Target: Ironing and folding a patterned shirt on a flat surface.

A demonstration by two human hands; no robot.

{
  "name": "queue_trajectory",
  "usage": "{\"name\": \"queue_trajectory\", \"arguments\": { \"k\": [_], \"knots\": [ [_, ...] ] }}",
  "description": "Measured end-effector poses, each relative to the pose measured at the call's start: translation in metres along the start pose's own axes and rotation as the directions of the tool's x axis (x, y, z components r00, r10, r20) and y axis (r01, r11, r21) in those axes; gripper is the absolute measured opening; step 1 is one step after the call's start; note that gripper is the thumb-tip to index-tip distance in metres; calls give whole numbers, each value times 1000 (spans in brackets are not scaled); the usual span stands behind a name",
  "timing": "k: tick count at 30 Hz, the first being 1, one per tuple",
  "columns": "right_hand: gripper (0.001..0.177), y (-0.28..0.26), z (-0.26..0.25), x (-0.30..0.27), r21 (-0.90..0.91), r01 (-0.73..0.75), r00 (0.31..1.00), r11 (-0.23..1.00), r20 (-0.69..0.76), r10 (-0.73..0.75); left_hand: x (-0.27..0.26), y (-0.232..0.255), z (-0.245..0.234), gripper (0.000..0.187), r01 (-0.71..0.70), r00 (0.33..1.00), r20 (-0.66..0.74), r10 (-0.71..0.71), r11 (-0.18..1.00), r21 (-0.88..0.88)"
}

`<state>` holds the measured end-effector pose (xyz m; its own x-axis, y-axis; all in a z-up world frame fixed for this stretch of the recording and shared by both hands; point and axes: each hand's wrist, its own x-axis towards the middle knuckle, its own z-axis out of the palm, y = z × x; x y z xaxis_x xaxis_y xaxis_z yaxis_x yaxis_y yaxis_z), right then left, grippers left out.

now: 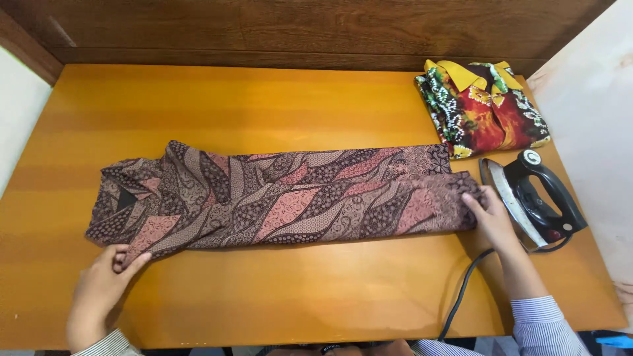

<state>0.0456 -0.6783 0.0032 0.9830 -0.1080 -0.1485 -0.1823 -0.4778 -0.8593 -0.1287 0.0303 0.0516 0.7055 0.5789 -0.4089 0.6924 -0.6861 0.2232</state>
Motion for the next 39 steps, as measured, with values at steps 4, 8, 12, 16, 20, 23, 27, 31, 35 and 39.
{"name": "queue_trajectory", "arguments": {
  "k": [4, 8, 12, 16, 20, 23, 27, 31, 35, 39],
  "knots": [
    [79, -10, -4, -5, -361, -172, 982, 916, 12, 189, 37, -53, 32, 46, -200, 979, -47, 199, 979, -25],
    [17, 26, -11, 6, -6, 170, 985, 986, -41, -170, 39, -56, 26, 29, -406, 893, -348, 285, 845, -349],
    [22, 24, -26, 6, -228, 127, 965, 965, -196, -173, 28, -47, 23, 24, -428, 853, -456, 253, 839, -336],
    [17, 25, -46, 5, -180, 34, 993, 983, -105, -53, 30, -64, 39, 18, -245, 963, -229, 141, 812, -529],
    [37, 10, -47, -11, -594, -24, 1000, 804, -5, 26, 37, -93, 52, 24, -81, 997, -14, 81, 941, -330],
    [43, -29, -36, -26, -714, 56, 998, 698, 14, -66, 39, -106, 44, 28, 27, 999, -27, -29, 998, -54],
    [33, -19, -19, -2, -667, 490, 837, 561, 181, -516, -2, -4, -10, 47, -40, 973, -224, 57, 996, 80],
    [44, -26, 12, 11, -667, 538, 830, 514, 314, -461, 14, 62, -13, 42, -219, 925, -275, 260, 960, 173],
    [45, -27, 19, 13, -752, 473, 870, 459, 317, -378, 53, 72, 10, 42, -345, 905, -225, 362, 932, 112],
    [44, -29, 11, 9, -708, 561, 803, 428, 339, -491, 39, 78, 10, 12, -389, 879, -267, 394, 918, 73]
  ]
}}
